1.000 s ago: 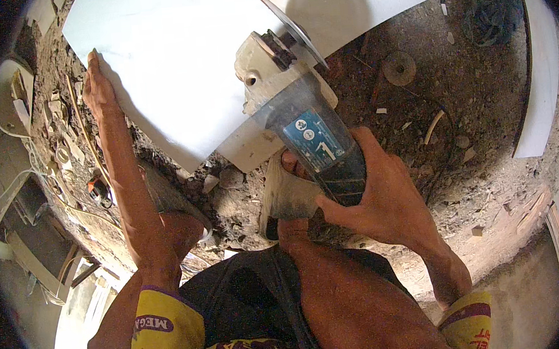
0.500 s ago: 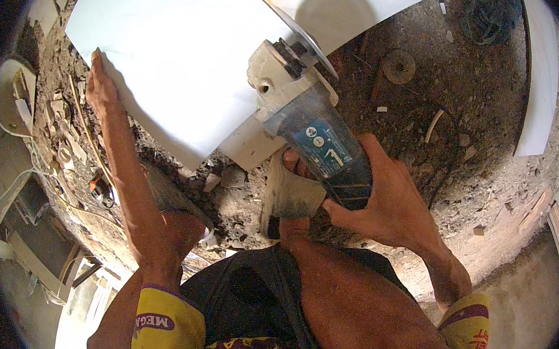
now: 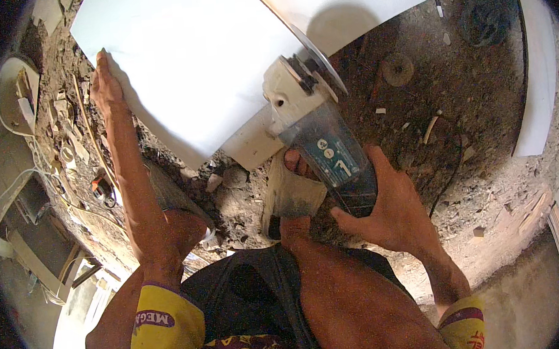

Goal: The person measures a tile with a tape measure, marks it with a pen using a wooden guide, and then cuts along the marked line with an angle grinder before wiping the piece with a cloth.

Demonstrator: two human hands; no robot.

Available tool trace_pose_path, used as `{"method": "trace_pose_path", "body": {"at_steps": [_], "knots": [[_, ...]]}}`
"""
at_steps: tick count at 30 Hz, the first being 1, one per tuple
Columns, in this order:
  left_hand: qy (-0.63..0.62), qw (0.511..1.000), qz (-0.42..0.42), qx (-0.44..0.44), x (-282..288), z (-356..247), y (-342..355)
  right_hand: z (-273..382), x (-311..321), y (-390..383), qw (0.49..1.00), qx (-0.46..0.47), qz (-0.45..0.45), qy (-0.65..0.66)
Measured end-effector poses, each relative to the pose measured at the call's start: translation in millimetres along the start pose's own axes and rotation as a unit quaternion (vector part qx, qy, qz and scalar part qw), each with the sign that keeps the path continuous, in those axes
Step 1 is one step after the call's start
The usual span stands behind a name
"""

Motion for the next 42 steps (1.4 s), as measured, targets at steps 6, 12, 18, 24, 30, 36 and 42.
{"method": "trace_pose_path", "body": {"at_steps": [6, 12, 18, 24, 30, 36, 42], "knots": [[-0.072, 0.995, 0.021, -0.071, -6, 15, 17, -10, -3, -21, 0.998, -0.039, 0.042, 0.016], [-0.106, 0.993, 0.041, -0.036, -3, -14, -7, 45, 10, -18, 0.998, 0.065, -0.007, 0.002], [-0.164, 0.984, 0.054, -0.035, -5, -3, 10, 175, 5, 51, 0.957, 0.282, -0.022, 0.061], [-0.2, 0.977, 0.039, -0.058, -8, -11, 9, 284, 1, 139, 0.928, 0.365, -0.052, 0.053], [-0.2, 0.975, 0.095, 0.016, -22, 0, 5, 343, -6, 222, 0.934, 0.353, -0.046, 0.038], [-0.194, 0.977, 0.085, 0.029, -21, 2, 11, 372, 1, 264, 0.916, 0.389, -0.096, 0.0], [-0.193, 0.978, 0.068, 0.038, -19, 2, 12, 379, -6, 294, 0.931, 0.359, -0.07, 0.004]]}}
Point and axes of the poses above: each hand's wrist, its own y-axis towards the middle knuckle, its own x-axis out of the back of the hand, z = x × y, the point moved 10 cm from there along y, towards the middle knuckle, and after that the axes turned 9 degrees about y, right-handed, at the moved point
